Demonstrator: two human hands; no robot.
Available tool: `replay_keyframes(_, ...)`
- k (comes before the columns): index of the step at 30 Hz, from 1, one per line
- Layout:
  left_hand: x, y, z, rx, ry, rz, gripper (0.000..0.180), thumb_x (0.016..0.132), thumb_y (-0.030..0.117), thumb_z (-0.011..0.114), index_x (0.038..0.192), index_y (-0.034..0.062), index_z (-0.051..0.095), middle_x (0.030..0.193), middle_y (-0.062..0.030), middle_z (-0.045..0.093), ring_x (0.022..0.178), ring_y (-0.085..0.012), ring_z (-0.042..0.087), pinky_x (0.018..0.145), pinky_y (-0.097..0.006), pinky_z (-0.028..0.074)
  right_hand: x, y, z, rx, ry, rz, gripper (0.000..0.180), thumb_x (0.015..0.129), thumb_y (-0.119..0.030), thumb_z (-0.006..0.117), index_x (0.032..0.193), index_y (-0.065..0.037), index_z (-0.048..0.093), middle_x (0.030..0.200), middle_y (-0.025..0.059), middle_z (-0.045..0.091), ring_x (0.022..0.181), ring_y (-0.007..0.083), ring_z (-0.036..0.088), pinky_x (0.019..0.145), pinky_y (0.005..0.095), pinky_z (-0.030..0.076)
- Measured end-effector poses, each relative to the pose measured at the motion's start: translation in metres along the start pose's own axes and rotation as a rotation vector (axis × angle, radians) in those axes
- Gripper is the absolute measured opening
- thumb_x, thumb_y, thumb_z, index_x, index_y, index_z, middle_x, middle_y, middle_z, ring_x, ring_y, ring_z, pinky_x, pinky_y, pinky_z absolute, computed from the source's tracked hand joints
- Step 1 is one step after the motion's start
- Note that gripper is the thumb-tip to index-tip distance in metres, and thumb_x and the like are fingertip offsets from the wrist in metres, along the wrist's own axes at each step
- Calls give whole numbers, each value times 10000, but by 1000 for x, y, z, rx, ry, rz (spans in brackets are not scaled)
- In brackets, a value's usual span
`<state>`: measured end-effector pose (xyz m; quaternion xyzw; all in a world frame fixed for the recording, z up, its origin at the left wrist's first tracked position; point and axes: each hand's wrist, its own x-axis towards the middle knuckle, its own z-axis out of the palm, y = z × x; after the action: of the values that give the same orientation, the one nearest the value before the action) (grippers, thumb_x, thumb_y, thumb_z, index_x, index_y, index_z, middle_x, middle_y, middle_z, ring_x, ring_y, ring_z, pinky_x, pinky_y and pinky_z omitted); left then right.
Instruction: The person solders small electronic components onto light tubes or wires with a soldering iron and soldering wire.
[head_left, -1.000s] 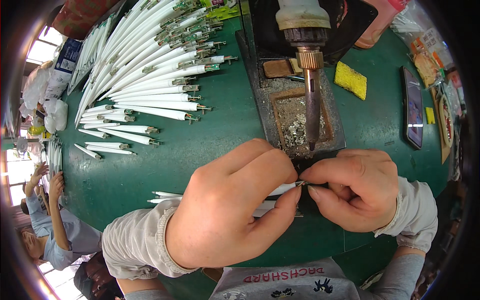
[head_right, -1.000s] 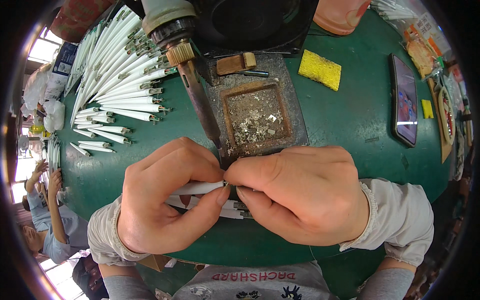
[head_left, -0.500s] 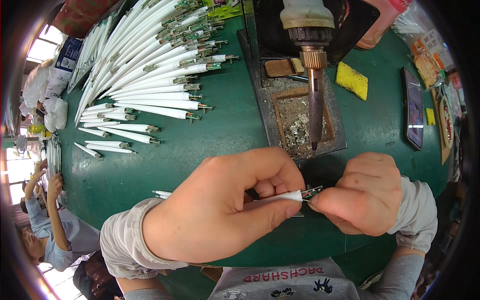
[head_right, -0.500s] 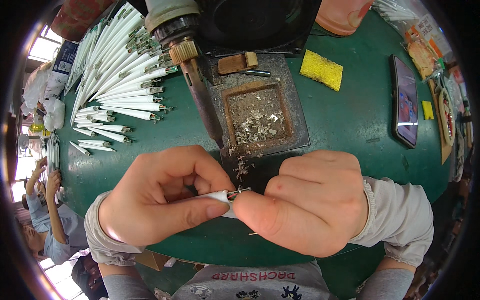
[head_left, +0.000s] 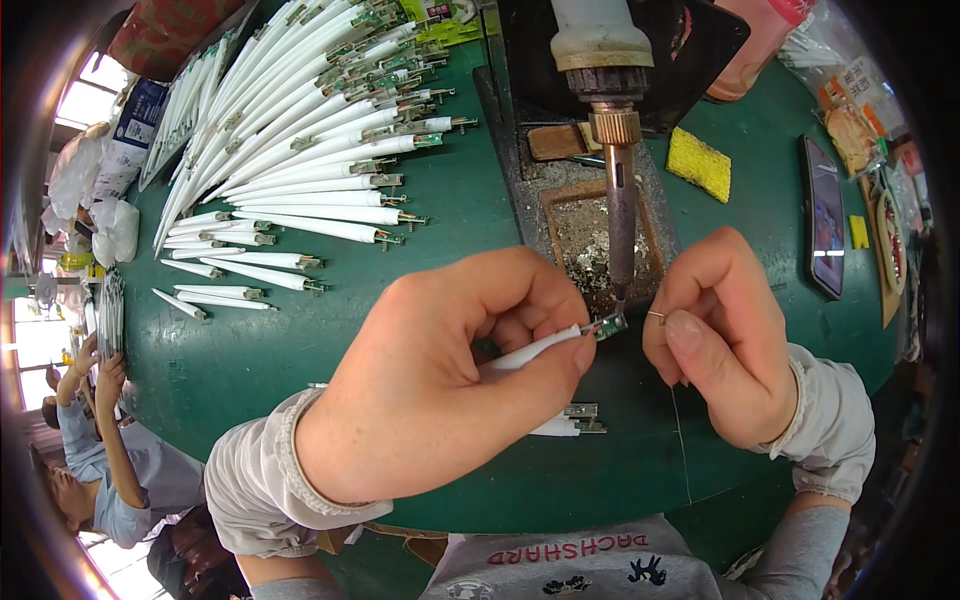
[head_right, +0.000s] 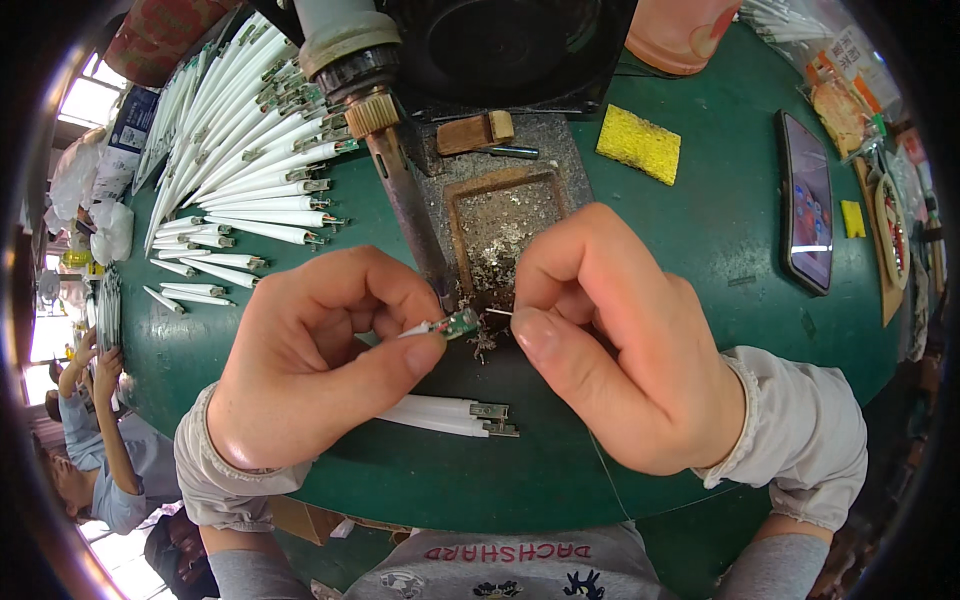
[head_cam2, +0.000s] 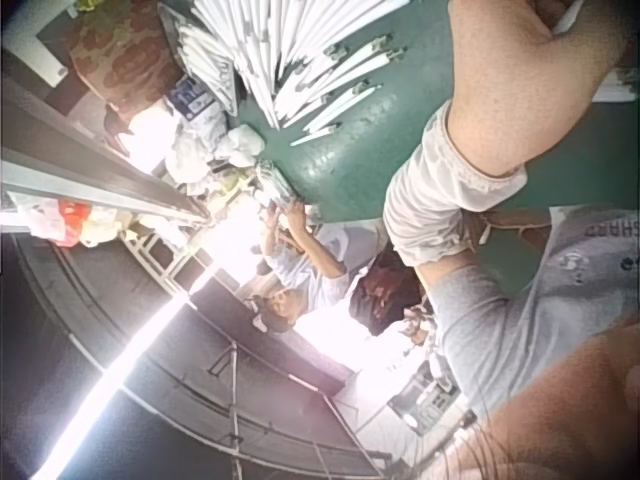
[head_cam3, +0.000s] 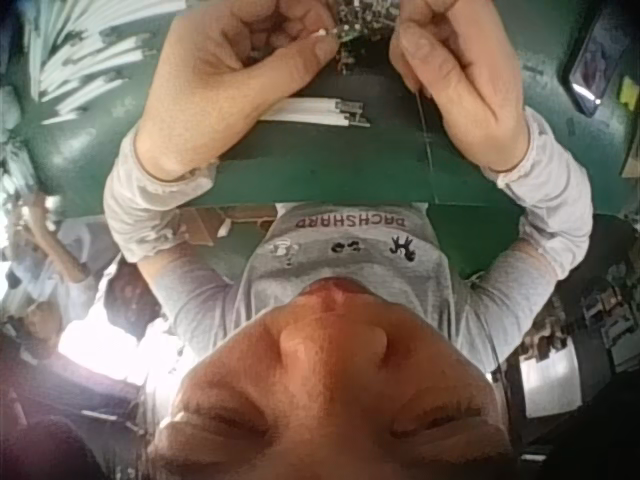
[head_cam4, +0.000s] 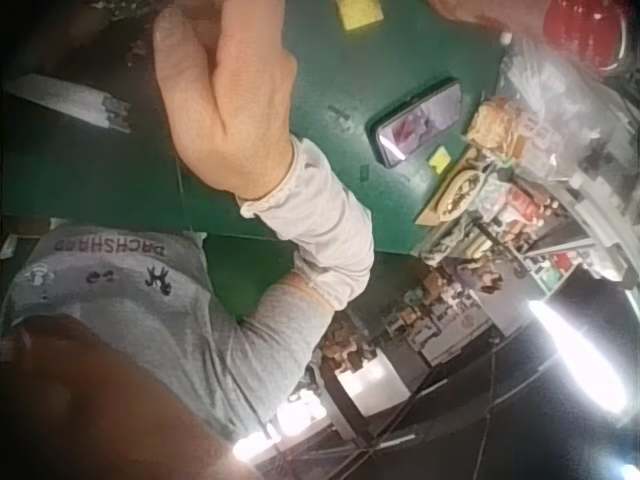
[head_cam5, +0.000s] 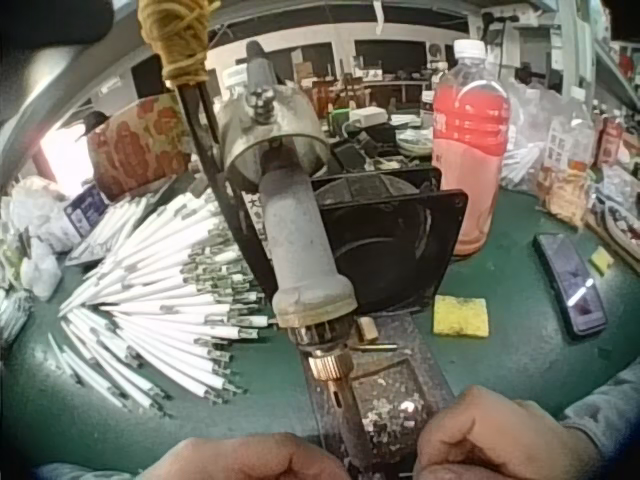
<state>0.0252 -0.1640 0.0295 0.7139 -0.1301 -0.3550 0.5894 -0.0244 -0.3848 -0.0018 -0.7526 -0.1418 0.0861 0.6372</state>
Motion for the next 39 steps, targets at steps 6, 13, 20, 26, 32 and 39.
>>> replay_keyframes(6, 2, 5, 0, -73, 40, -59, 143, 853, 13, 641, 974, -34, 582, 842, -14, 609, 734, -36, 534, 637, -177, 414, 5, -9, -2, 87, -73, 146, 232, 977, -240, 491, 959, -26, 402, 699, 77, 559, 548, 78, 495, 513, 201, 398)
replay_keyframes(13, 4, 4, 0, -62, 51, 12, 154, 851, 15, 644, 979, -39, 578, 826, -27, 614, 711, -39, 534, 606, -177, 405, 7, -6, 1, 103, -73, 131, 216, 974, -218, 502, 970, -22, 409, 703, 81, 567, 549, 75, 500, 515, 201, 406)
replay_keyframes(20, 4, 6, -1, -73, 54, 21, 161, 843, 14, 650, 976, -38, 576, 821, -33, 612, 699, -38, 526, 593, -182, 404, 8, -6, 2, 91, -62, 103, 209, 974, -211, 504, 978, -33, 395, 696, 81, 570, 542, 71, 495, 513, 199, 402)
replay_keyframes(26, 4, 5, -1, -99, 62, 20, 161, 842, 15, 652, 971, -40, 574, 822, -31, 610, 689, -32, 517, 584, -180, 398, 8, -4, 4, 112, -50, 91, 214, 972, -218, 507, 984, -37, 392, 696, 82, 570, 541, 69, 491, 515, 198, 401)
replay_keyframes(32, 5, 1, -5, -6, 71, 47, 148, 836, 4, 646, 958, -47, 582, 821, -26, 605, 689, -41, 524, 597, -183, 409, 8, -1, 1, 113, -51, 97, 214, 973, -221, 502, 988, -36, 397, 701, 79, 571, 547, 70, 495, 518, 197, 402)
replay_keyframes(39, -1, -14, 0, 378, 87, 289, 158, 770, -13, 671, 917, -13, 612, 834, -38, 620, 710, -100, 566, 572, -217, 432, 5, 2, 1, 204, 4, 94, 133, 966, -129, 500, 988, -14, 437, 719, 37, 554, 596, 55, 506, 531, 189, 380)
